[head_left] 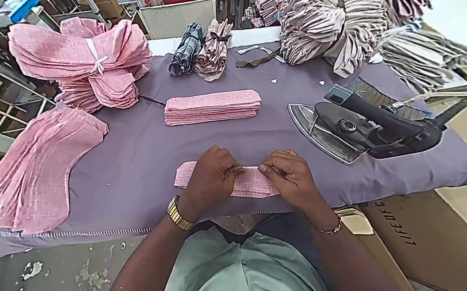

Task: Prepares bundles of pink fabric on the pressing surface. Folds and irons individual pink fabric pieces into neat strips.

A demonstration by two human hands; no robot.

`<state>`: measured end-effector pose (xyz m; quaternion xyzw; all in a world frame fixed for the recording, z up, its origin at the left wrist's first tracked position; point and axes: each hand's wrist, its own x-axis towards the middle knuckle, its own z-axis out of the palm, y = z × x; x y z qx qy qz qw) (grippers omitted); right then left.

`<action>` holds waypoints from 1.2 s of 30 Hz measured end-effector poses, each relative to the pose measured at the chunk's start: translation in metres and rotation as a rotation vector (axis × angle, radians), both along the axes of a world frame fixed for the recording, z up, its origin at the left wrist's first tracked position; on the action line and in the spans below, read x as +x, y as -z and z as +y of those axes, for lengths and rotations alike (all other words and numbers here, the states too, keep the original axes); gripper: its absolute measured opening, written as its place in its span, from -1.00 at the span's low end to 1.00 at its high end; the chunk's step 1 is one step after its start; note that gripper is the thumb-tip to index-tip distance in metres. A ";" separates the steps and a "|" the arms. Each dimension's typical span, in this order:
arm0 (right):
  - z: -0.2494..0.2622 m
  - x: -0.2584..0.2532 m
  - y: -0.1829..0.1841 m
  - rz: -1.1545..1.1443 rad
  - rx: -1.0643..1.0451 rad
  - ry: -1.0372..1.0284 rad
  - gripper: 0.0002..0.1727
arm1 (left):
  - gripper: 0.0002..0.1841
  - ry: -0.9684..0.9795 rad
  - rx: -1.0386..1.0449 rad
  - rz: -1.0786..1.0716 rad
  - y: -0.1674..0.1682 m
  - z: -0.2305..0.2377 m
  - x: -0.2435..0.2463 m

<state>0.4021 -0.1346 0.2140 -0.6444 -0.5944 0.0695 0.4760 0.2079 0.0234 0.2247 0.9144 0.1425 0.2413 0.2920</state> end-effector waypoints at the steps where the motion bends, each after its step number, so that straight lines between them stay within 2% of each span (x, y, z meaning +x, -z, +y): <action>1: 0.000 0.000 0.000 -0.006 0.000 -0.001 -0.66 | -0.70 0.003 0.003 0.007 0.000 0.000 0.000; 5: 0.002 -0.002 0.001 -0.048 -0.019 0.033 -0.64 | -0.68 -0.034 0.010 0.021 -0.002 -0.001 0.001; 10: 0.007 -0.012 0.003 -0.266 -0.077 0.256 -0.64 | -0.63 -0.301 0.143 0.084 0.000 -0.006 0.001; 13: 0.008 -0.019 0.002 -0.335 -0.120 0.385 -0.64 | -0.66 -0.398 0.231 0.120 -0.001 -0.008 0.002; 16: 0.001 -0.019 0.003 -0.372 -0.021 0.468 -0.73 | -0.71 -0.404 0.268 0.105 -0.001 -0.008 0.002; 18: -0.010 -0.021 0.002 -0.364 0.117 0.419 -0.77 | -0.71 -0.378 0.248 0.098 0.001 -0.008 0.002; 20: -0.023 -0.027 0.002 -0.366 0.176 0.280 -0.72 | -0.69 -0.349 0.206 0.113 0.002 -0.006 0.001; 22: -0.034 -0.038 0.008 -0.411 0.058 0.230 -0.64 | -0.68 -0.325 0.157 0.128 0.003 -0.003 0.001; 24: -0.036 -0.047 0.015 -0.468 -0.057 0.315 -0.61 | -0.69 -0.311 0.132 0.155 0.001 -0.002 0.003; 28: -0.033 -0.049 0.003 -0.456 -0.130 0.352 -0.60 | -0.66 -0.324 0.171 0.191 -0.003 0.005 0.000; 30: -0.036 -0.035 -0.001 -0.385 -0.076 0.262 -0.63 | -0.64 -0.326 0.253 0.139 -0.003 0.013 -0.010; 32: -0.042 -0.018 0.001 -0.354 0.023 0.208 -0.67 | -0.72 -0.334 0.336 -0.019 -0.006 0.018 -0.029; 34: -0.048 -0.006 0.008 -0.315 0.080 0.151 -0.70 | -0.81 -0.309 0.321 -0.144 -0.009 0.019 -0.055; 36: -0.053 0.000 0.014 -0.296 0.118 0.114 -0.72 | -0.82 -0.234 0.280 -0.167 -0.006 0.015 -0.079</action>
